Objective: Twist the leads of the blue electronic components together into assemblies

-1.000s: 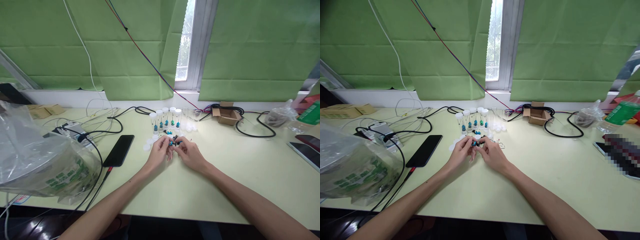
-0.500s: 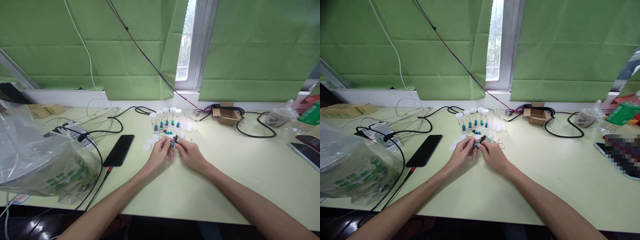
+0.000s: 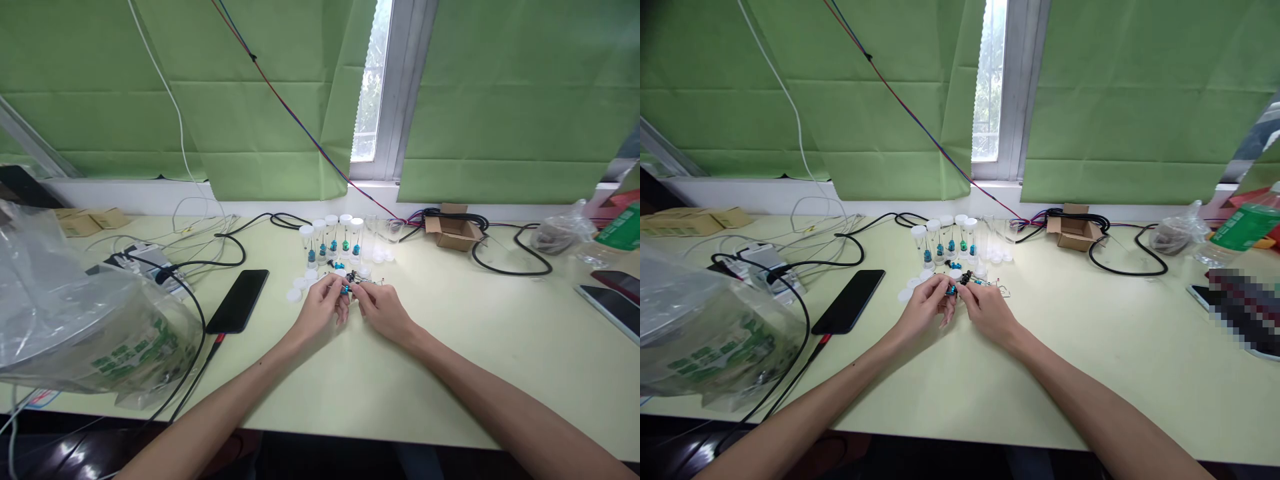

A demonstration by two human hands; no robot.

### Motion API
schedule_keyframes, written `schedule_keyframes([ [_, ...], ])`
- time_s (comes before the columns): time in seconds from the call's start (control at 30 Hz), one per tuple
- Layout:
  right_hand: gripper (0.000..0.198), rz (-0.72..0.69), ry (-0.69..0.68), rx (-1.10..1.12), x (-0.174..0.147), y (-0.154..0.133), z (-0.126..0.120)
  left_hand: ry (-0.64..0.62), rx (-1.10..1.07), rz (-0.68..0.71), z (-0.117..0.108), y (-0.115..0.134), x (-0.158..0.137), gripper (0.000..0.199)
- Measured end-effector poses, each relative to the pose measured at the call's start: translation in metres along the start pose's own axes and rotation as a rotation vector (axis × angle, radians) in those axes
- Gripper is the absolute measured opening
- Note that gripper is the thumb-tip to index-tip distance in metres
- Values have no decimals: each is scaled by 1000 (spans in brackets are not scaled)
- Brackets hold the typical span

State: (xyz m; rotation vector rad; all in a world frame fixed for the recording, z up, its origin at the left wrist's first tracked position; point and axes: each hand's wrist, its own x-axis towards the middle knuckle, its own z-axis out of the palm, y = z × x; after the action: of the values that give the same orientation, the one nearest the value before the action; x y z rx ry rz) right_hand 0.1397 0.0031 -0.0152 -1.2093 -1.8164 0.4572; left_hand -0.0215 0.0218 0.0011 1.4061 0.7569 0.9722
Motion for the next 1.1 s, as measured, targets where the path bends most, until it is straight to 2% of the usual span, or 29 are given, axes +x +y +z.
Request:
schedule_keyframes([
  [0.17,16,-17,42,106,-1,-3,-1,51,-67,-25,0,2,1,28],
  [0.43,9,-91,-3,159,-3,-1,0,57,-108,-49,-1,1,2,27],
  [0.77,7,-64,-4,160,-2,-1,-1,47,-87,-45,0,2,1,28],
  [1.1,27,-32,-23,93,-2,0,0,11,-83,-40,-2,-1,1,28],
])
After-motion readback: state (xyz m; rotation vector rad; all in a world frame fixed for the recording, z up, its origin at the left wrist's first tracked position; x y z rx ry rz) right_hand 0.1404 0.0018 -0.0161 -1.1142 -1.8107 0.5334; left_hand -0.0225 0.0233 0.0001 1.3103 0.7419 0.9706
